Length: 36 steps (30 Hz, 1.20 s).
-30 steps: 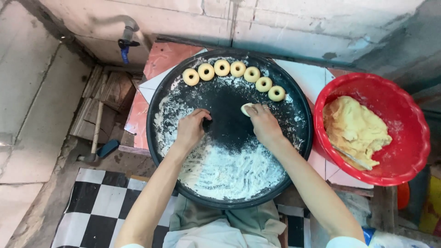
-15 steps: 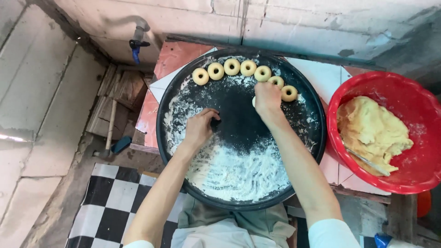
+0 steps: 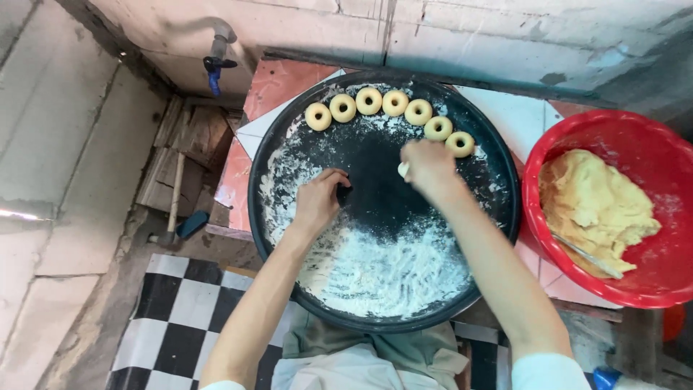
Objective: The person is shaping dough or clay into small rings by rolling pieces into balls and then pressing a hole through the center.
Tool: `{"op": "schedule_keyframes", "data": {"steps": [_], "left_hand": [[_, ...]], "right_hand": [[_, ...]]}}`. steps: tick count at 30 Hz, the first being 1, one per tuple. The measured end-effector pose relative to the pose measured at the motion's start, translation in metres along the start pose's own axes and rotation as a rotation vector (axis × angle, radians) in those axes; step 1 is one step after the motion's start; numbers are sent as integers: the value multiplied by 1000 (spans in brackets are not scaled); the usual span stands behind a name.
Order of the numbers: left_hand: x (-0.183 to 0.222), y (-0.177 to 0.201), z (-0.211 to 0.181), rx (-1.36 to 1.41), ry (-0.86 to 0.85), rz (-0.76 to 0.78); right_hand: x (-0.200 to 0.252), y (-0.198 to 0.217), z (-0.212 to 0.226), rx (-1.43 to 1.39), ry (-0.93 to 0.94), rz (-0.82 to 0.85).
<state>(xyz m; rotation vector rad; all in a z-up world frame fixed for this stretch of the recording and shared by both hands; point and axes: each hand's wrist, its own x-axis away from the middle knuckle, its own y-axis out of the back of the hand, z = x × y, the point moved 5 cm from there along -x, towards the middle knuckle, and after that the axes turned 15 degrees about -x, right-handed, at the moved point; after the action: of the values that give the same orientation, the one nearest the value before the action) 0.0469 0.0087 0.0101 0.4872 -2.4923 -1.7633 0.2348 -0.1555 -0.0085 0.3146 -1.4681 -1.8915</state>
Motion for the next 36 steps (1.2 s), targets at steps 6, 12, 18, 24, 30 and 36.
{"op": "schedule_keyframes", "data": {"steps": [6,12,18,24,30,36], "left_hand": [[-3,-7,7,14,13,22],[-3,0,5,67,9,-41],[-4,-4,13,132,16,-49],[-14,42,13,290,95,-195],[-5,37,18,215,108,-243],[-4,34,9,113,74,-128]], "right_hand": [[-68,4,-13,-137,-177,-137],[-24,5,31,42,85,-414],[39,24,55,-99,29,-221],[70,-15,135,-116,296,9],[0,18,133,-331,-17,61],[-19,-2,148,-562,-188,6]]}}
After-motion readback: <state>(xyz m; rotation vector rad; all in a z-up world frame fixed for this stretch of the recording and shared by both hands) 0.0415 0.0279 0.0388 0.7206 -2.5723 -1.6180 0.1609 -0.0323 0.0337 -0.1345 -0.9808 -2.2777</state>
